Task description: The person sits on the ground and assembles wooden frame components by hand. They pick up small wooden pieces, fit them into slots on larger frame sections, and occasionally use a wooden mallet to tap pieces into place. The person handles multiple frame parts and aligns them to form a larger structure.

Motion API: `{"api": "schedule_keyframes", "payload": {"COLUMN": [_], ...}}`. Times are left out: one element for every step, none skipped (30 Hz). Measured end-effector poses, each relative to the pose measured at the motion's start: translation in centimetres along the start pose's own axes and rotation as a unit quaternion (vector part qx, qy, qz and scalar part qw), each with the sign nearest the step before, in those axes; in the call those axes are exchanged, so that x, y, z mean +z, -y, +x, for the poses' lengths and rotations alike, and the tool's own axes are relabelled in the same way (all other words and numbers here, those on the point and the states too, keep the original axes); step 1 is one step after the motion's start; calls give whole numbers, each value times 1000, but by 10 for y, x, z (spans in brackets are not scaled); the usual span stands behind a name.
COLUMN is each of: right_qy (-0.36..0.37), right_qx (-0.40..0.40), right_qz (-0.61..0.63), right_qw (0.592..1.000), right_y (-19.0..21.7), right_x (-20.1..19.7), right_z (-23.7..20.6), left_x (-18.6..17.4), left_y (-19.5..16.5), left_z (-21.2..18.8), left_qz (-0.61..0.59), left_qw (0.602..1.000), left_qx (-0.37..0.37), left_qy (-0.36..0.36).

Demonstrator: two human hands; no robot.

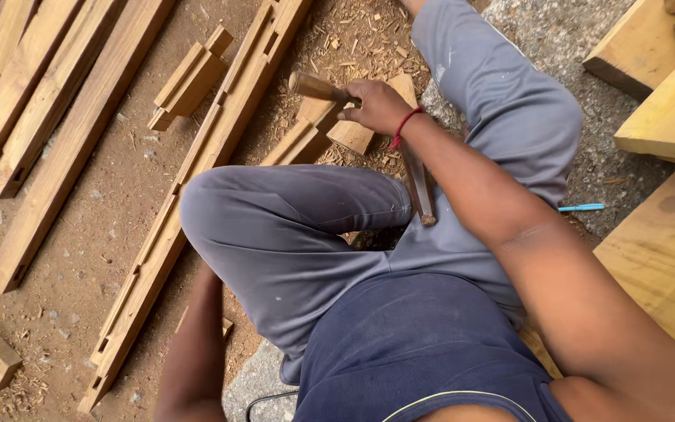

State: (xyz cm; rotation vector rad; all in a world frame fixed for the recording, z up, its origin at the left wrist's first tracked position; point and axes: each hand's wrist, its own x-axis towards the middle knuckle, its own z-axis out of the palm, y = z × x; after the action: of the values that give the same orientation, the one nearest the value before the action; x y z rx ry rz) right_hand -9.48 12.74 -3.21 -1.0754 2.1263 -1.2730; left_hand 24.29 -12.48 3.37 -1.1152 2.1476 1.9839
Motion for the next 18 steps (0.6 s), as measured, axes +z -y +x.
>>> {"api": "schedule_keyframes", "payload": {"right_qy": [27, 53, 64, 77, 94, 71, 50, 29, 31, 28, 21, -2, -24, -41, -39, -38, -40, -5], "right_qx": [-6, -12, 19, 49, 81, 43, 2, -42, -42, -47, -53, -53, -52, -50, -39, -28, -17, 4], "right_qz": [-68, -137, -142, -147, -152, -156, -161, -164, -146, -131, -118, -102, -85, -67, -17, 33, 81, 108], "right_qw": [997, 989, 988, 985, 981, 984, 986, 985, 988, 990, 991, 993, 995, 996, 998, 998, 996, 994], "right_y": [-10, -20, -28, -35, -41, -45, -48, -50, -50, -48, -46, -41, -34, -25, -13, 0, 15, 32], "right_x": [10, 17, 23, 27, 31, 33, 33, 34, 33, 30, 26, 22, 16, 11, 7, 3, -3, -7], "right_z": [-1, 0, 2, 5, 6, 7, 7, 6, 5, 3, 1, -1, -2, -3, -4, -5, -2, 0], "left_x": [21, 35, 49, 55, 59, 56, 56, 52, 46, 37, 29, 15, 3, -12, -25, -32, -33, -27], "left_y": [34, 63, 88, 108, 124, 135, 145, 149, 151, 148, 141, 129, 114, 93, 69, 42, 13, -15], "left_z": [-17, -31, -42, -48, -51, -46, -45, -36, -28, -22, -18, -13, -13, -10, -13, -13, -12, -8], "left_qz": [-63, -121, -175, -212, -233, -231, -226, -214, -197, -167, -122, -39, 42, 168, 285, 339, 356, 256], "left_qw": [996, 986, 972, 959, 950, 948, 949, 952, 957, 965, 975, 988, 991, 981, 949, 912, 879, 898], "left_qx": [-57, -108, -149, -179, -201, -210, -213, -213, -209, -198, -183, -151, -120, -64, -5, 61, 112, 78], "left_qy": [15, 28, 40, 49, 57, 56, 53, 48, 41, 28, 15, -3, -29, -71, -133, -224, -295, -349]}}
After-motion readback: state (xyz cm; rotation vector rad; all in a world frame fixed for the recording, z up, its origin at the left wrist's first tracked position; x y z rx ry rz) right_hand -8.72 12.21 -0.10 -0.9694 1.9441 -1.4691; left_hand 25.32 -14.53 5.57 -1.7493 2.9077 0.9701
